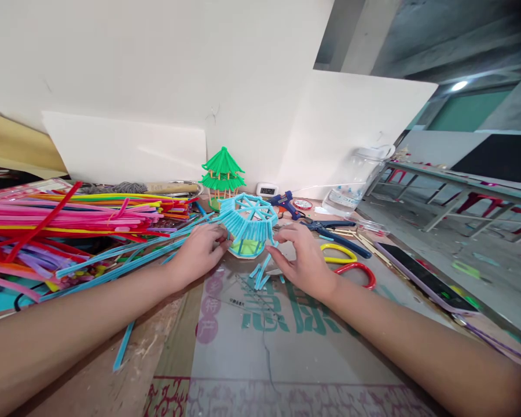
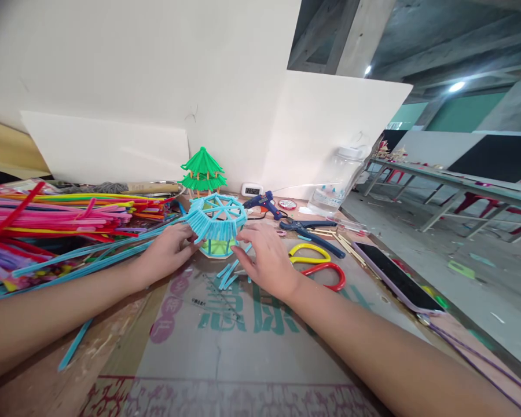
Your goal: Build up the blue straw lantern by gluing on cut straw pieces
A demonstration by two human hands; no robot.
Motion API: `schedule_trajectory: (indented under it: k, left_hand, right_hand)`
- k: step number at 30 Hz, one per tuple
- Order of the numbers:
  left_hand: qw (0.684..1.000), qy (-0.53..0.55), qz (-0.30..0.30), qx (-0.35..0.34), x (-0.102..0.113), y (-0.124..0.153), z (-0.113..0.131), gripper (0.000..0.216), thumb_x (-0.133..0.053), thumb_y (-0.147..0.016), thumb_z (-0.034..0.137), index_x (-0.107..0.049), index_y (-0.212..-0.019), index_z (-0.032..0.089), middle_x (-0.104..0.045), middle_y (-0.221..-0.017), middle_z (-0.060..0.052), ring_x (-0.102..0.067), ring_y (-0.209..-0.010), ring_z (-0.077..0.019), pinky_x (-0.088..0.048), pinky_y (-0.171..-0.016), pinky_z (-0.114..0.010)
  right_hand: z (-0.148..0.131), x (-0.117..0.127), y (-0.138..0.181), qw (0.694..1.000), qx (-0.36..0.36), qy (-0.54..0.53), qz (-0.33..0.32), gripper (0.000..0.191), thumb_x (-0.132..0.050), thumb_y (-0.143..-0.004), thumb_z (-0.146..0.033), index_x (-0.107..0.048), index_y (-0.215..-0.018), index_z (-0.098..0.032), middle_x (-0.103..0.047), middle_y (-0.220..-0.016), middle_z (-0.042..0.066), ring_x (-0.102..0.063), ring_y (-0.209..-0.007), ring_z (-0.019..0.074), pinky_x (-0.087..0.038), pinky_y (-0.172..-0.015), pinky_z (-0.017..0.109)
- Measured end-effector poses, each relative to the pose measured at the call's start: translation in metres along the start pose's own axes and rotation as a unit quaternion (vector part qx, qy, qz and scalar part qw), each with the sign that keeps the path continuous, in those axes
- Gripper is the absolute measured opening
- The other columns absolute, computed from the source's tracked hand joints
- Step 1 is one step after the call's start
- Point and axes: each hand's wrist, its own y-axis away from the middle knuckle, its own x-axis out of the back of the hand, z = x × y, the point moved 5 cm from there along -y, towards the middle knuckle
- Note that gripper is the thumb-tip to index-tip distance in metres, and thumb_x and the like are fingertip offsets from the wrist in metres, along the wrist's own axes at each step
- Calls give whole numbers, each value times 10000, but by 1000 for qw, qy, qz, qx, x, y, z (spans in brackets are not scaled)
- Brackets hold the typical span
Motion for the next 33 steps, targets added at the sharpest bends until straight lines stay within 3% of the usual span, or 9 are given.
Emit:
schedule_trajectory:
  k: [10,33]
  left_hand:
    - [1000,-1,12,-3,-2,1,-3,223,-506,-937,268,-575,-745,177,-629,-784,-45,-594,-815,-214,-419,-742,-334]
    - [1000,-4,8,-2,-1,1,1,233,-510,-936,274,-582,-739,175,-634,-785,-46,-585,-803,-212,-402,-730,-333]
  right_hand:
    - [3,0,0,999,35,28,17,268,-650,-872,-152,-501,-1084,-220,-636,-966,84,-589,-925,250,-484,-799,415]
    - [2,1,-2,998,38,40,14,271,-665,-865,-138,-511,-1075,-215,-633,-968,85,-583,-929,246,-485,-801,414]
